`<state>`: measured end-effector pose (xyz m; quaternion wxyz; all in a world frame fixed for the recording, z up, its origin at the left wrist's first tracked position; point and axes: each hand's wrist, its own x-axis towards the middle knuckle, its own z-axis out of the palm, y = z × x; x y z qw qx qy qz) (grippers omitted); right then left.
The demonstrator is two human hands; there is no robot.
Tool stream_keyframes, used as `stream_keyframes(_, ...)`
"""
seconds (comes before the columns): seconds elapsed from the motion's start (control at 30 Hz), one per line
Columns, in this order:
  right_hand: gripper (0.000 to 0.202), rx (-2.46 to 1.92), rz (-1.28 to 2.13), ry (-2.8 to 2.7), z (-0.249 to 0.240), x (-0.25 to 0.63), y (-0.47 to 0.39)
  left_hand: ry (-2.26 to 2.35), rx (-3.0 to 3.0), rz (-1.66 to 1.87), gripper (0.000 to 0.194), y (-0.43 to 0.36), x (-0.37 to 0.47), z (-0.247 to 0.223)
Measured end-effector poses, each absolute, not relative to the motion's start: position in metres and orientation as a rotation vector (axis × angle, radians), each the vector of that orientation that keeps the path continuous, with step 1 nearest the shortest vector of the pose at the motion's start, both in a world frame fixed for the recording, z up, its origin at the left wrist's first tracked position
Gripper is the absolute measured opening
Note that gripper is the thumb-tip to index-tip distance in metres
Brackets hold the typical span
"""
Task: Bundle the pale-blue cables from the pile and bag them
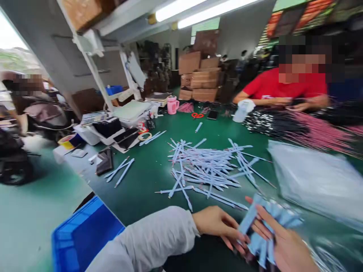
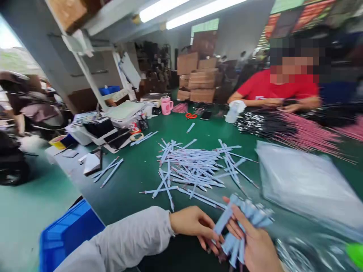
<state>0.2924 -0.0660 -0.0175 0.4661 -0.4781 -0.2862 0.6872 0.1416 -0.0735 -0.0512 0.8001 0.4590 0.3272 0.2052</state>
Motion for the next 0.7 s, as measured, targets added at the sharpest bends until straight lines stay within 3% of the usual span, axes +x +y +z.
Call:
stream_keyframes(0.1,0.043,-1.070,1.712,-0.624,-0.021,0.305,-0.068,0.767,1.027,0.477,0.051,-0.074,0.141,-0.050)
stream_keyframes(0.5,0.026,-0.969,1.716,-0.788,-0.020,0.308,-0.065,0.892,1.190,0.453,0.037,-0.084,0.140,-0.039)
stream_keyframes(0.7,0.027,-1.084,1.525,-0.748,-0.021,0.309,-0.066,0.912,1.220,0.437,0.039,-0.087,0.142,-0.038)
